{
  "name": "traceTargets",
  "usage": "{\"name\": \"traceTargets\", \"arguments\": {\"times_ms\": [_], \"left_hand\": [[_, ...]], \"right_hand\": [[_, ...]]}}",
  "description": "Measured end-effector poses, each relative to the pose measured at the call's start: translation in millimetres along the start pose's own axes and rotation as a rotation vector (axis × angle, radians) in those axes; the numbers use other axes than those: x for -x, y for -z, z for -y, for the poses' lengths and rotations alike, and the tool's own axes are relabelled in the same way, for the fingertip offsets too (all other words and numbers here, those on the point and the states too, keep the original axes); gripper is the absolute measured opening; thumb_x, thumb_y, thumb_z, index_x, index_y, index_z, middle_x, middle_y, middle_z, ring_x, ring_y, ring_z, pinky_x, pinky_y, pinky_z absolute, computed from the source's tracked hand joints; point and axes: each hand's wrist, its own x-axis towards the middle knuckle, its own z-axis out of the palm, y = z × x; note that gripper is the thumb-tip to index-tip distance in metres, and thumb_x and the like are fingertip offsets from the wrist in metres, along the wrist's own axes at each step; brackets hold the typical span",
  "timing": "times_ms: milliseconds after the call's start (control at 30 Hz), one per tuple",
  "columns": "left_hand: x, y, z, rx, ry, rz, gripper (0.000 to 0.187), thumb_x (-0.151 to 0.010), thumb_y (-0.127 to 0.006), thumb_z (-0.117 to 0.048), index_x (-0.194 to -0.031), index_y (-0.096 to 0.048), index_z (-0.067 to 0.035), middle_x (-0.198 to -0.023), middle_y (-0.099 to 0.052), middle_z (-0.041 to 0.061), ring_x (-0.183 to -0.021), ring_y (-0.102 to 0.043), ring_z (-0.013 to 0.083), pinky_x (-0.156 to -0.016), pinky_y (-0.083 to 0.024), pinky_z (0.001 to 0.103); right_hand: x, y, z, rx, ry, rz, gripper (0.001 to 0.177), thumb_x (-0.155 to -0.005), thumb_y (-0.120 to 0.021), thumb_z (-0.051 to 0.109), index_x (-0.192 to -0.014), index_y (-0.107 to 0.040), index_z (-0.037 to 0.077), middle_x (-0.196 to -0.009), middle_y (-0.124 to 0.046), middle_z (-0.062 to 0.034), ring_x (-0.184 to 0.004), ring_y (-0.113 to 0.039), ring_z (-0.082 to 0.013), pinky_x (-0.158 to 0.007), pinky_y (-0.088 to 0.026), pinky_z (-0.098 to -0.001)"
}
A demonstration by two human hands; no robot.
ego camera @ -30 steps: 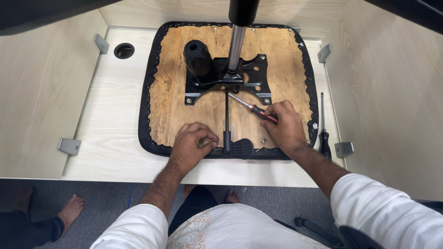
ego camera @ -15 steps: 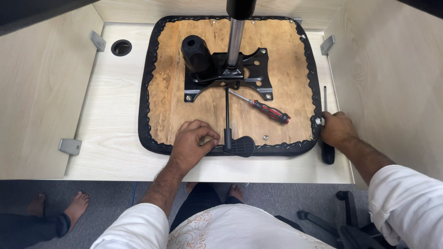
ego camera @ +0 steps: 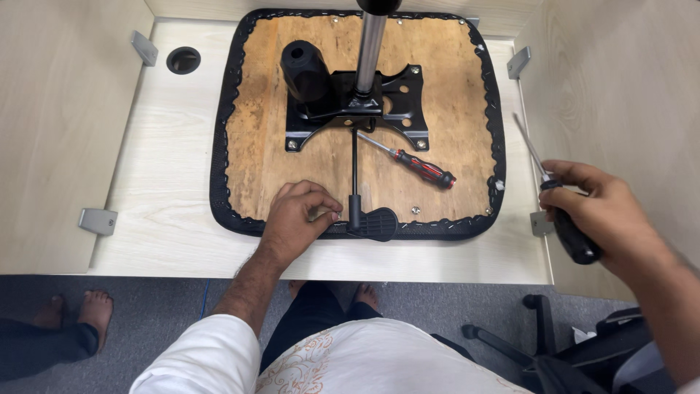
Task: The person uses a screwdriver and an Allen key to tighten screws into the base of an office chair. They work on multiple screw locations on the chair's mounting plate, securing it to the wooden base.
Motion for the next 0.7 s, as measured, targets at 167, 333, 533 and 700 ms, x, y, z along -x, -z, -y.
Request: {"name": "traceTargets", "arguments": {"times_ms": [167,333,533,700], "left_hand": [[0.5,-2.5,4.2,0.16,-0.009,-0.044,0.016,-0.091,-0.072,-0.012,-0.106,-0.078,-0.016,-0.109,-0.07,-0.002,-0.111,-0.061,0.0148,-0.101,-0.054,0.031],[3.6,-8.0,11.4,0.476,0.01,-0.079,0.032,-0.098,-0.06,-0.008,-0.126,-0.071,-0.017,-0.113,-0.071,0.0,-0.107,-0.068,0.01,-0.097,-0.059,0.027],[5.7,-0.4,10.0,0.612,0.067,-0.191,0.058,-0.093,-0.073,-0.015,-0.146,-0.049,-0.02,-0.121,-0.072,-0.001,-0.106,-0.066,0.0131,-0.097,-0.057,0.028],[11.4,-4.7,1.9,0.335,0.132,-0.197,0.019,-0.095,-0.07,-0.025,-0.106,-0.079,-0.012,-0.104,-0.074,0.002,-0.1,-0.067,0.0112,-0.092,-0.057,0.028]], "right_hand": [[55.8,2.9,66.8,0.218,0.224,0.426,0.052,-0.088,-0.068,0.005,-0.139,-0.068,0.008,-0.089,-0.076,-0.0201,-0.077,-0.074,-0.027,-0.072,-0.063,-0.0378],[63.5,-56.7,142.7,0.642,0.392,0.716,0.049,-0.09,-0.065,0.015,-0.138,-0.068,0.014,-0.09,-0.079,-0.011,-0.081,-0.077,-0.0191,-0.078,-0.066,-0.0326],[48.5,-90.2,202.4,0.991,0.395,0.744,0.049,-0.094,-0.064,0.016,-0.143,-0.066,0.014,-0.098,-0.08,-0.0116,-0.088,-0.079,-0.0194,-0.082,-0.065,-0.0333],[41.9,-87.9,207.0,0.458,0.367,1.047,0.048,-0.099,-0.058,0.03,-0.14,-0.066,0.007,-0.121,-0.076,-0.0134,-0.098,-0.082,-0.026,-0.083,-0.063,-0.0349]]}}
